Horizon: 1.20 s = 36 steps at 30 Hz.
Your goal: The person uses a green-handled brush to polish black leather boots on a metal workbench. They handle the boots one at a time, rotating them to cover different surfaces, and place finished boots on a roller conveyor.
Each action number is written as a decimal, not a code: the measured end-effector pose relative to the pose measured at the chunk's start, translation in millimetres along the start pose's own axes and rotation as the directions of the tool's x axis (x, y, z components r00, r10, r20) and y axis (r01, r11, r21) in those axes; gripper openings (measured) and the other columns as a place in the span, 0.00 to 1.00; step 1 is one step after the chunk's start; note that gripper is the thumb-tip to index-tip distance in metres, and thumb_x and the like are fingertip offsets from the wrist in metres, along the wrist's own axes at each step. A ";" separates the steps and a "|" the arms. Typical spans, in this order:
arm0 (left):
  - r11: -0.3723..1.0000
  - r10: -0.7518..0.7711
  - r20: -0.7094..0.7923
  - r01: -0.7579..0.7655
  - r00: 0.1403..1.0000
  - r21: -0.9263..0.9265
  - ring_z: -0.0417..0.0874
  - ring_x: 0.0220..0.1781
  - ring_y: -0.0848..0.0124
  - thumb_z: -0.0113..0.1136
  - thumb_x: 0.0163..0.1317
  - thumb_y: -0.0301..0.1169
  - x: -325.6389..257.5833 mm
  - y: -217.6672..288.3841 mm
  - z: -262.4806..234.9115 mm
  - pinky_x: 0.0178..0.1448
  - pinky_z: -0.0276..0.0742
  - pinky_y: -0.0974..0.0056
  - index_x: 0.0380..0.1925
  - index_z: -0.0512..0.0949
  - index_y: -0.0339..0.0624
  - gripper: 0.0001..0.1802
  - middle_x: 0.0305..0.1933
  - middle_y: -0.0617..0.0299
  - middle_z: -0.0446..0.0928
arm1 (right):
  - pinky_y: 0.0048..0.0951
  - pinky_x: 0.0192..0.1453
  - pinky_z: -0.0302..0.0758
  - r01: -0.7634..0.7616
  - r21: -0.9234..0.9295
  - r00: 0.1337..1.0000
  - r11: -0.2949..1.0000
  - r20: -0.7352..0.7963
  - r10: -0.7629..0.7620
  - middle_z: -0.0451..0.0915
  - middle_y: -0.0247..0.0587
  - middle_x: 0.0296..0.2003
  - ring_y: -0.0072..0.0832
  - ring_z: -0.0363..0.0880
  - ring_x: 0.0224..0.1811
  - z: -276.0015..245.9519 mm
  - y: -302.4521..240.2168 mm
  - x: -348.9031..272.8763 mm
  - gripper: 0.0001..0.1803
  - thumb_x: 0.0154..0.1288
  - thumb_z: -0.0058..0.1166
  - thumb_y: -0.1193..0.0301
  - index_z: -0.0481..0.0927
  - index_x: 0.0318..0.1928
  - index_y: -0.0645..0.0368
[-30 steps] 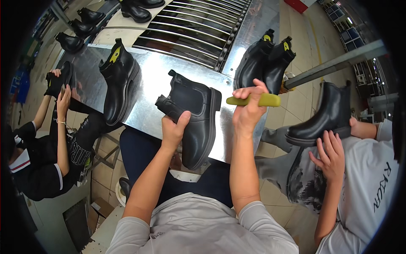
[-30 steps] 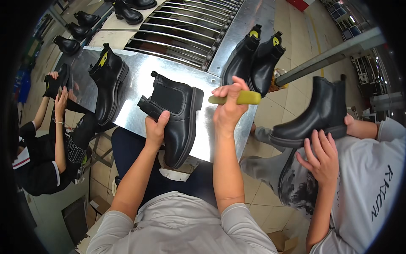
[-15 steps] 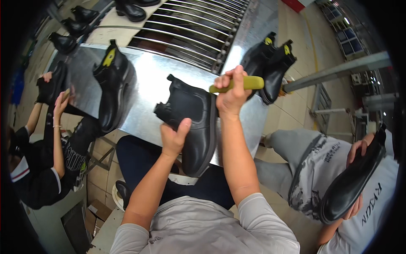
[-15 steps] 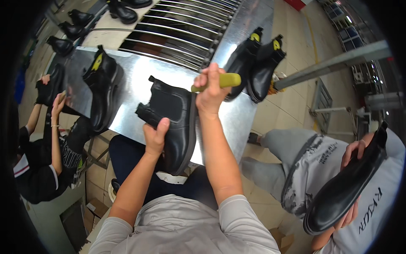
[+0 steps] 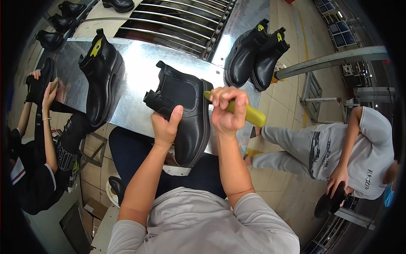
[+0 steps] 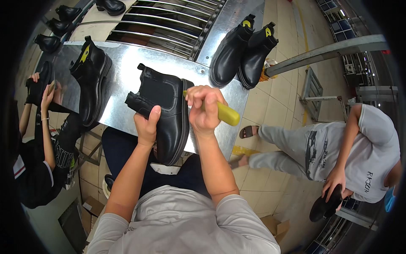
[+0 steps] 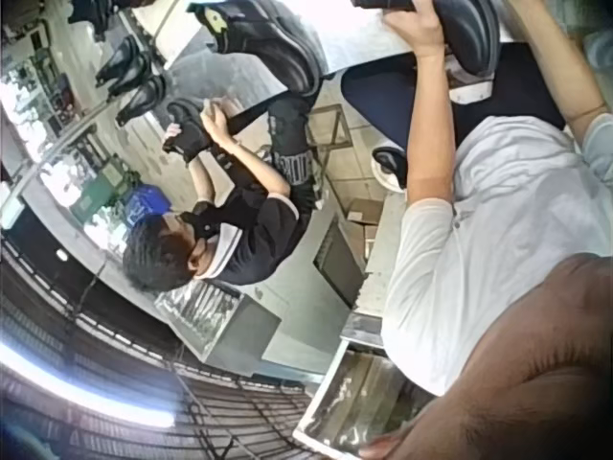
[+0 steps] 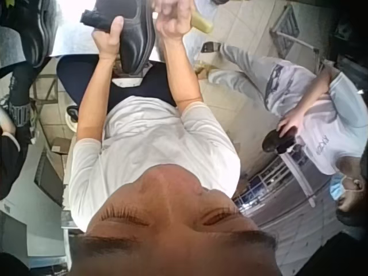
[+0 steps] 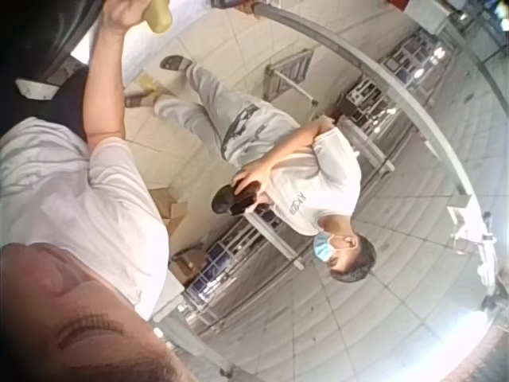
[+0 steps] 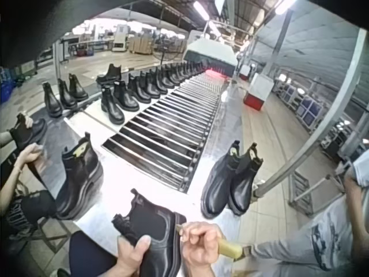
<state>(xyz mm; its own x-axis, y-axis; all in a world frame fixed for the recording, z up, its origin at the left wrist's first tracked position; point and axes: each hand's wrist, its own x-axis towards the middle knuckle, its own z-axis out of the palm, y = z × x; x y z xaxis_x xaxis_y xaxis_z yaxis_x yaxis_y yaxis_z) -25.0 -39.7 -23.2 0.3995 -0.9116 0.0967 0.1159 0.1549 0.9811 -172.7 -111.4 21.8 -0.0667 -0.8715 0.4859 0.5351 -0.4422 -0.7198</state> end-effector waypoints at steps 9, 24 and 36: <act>1.000 0.008 0.018 -0.008 1.000 0.012 0.85 0.36 0.67 0.67 0.66 0.35 1.4 -3.0 -3.0 0.43 0.79 0.61 0.38 0.83 0.32 0.14 0.34 0.57 0.86 | 0.37 0.35 0.70 -0.054 0.102 0.998 0.993 0.051 0.049 0.68 0.34 0.19 0.29 0.68 0.23 0.3 -19.7 -24.1 0.20 0.79 0.47 0.58 0.78 0.35 0.61; 1.000 0.024 -0.009 -0.024 1.000 0.017 0.86 0.34 0.68 0.67 0.66 0.34 0.9 0.7 -6.5 0.40 0.79 0.62 0.36 0.84 0.33 0.12 0.32 0.58 0.86 | 0.34 0.31 0.63 -0.257 0.098 0.948 0.961 0.221 0.231 0.63 0.29 0.18 0.24 0.60 0.20 5.8 -18.3 -8.6 0.19 0.77 0.49 0.56 0.75 0.35 0.58; 0.999 0.031 -0.001 -0.031 1.000 0.029 0.82 0.38 0.72 0.64 0.69 0.38 6.4 0.5 -1.7 0.45 0.77 0.63 0.37 0.83 0.32 0.16 0.33 0.61 0.83 | 0.31 0.25 0.69 -0.439 0.206 0.884 0.875 -0.076 0.461 0.63 0.30 0.17 0.24 0.66 0.17 5.7 -20.2 20.0 0.18 0.80 0.51 0.55 0.73 0.39 0.58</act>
<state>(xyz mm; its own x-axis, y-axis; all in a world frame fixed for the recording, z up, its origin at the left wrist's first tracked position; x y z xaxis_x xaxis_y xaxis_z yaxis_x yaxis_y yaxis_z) -20.8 -44.8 -22.4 0.4034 -0.9062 0.1266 0.0775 0.1717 0.9821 -180.1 -118.7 48.9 0.1241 -0.9905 0.0600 0.6707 0.0392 -0.7407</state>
